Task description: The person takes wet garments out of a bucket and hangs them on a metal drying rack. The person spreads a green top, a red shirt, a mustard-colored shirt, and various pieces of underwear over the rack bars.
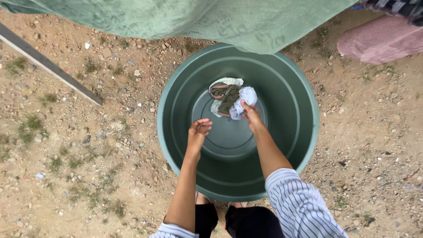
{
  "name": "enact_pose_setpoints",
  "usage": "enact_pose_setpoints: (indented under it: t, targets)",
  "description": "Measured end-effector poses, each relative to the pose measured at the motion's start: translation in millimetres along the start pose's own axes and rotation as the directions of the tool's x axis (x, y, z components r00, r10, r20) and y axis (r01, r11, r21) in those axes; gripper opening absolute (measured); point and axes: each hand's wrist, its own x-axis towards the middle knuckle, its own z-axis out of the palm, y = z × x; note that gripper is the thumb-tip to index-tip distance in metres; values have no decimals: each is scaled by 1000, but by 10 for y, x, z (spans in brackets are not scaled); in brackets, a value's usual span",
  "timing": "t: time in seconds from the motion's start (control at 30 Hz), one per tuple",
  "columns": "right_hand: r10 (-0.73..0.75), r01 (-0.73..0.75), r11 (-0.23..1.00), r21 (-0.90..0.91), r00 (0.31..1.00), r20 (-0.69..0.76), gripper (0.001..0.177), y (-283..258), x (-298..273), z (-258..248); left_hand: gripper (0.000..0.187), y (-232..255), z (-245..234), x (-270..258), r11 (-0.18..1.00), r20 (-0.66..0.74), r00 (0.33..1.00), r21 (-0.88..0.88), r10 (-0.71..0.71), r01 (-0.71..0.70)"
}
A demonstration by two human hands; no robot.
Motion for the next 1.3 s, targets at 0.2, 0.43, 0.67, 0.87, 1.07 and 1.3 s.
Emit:
enact_pose_setpoints:
  t: [0.2, 0.43, 0.67, 0.87, 1.07, 1.3]
  targets:
    - [-143, -105, 787, 608, 928, 345, 32, -1448, -2070, 262, 43, 593, 142, -809, 955, 47, 983, -234, -177, 183]
    - [-68, -120, 894, 431, 916, 396, 44, -2860, -4071, 600, 44, 2259, 687, -1917, 701, 270, 958, -702, 101, 123]
    - [-721, 690, 497, -525, 666, 191, 64, -3346, -5120, 673, 35, 3671, 771, -2823, 874, 176, 941, -449, 289, -185]
    - [-665, 762, 529, -372, 645, 377, 41, -3951, -5855, 1053, 28, 4177, 851, -3377, 856, 255, 916, -495, 309, -150]
    - [-334, 286, 943, 172, 807, 487, 31, -4433, -6311, 851, 33, 4593, 289, -3806, 637, 418, 859, -757, 296, 149]
    - [-160, -310, 695, 649, 813, 560, 34, -4576, -6231, 1071, 38, 4402, -20, -3547, 835, 674, 714, -492, 187, 246]
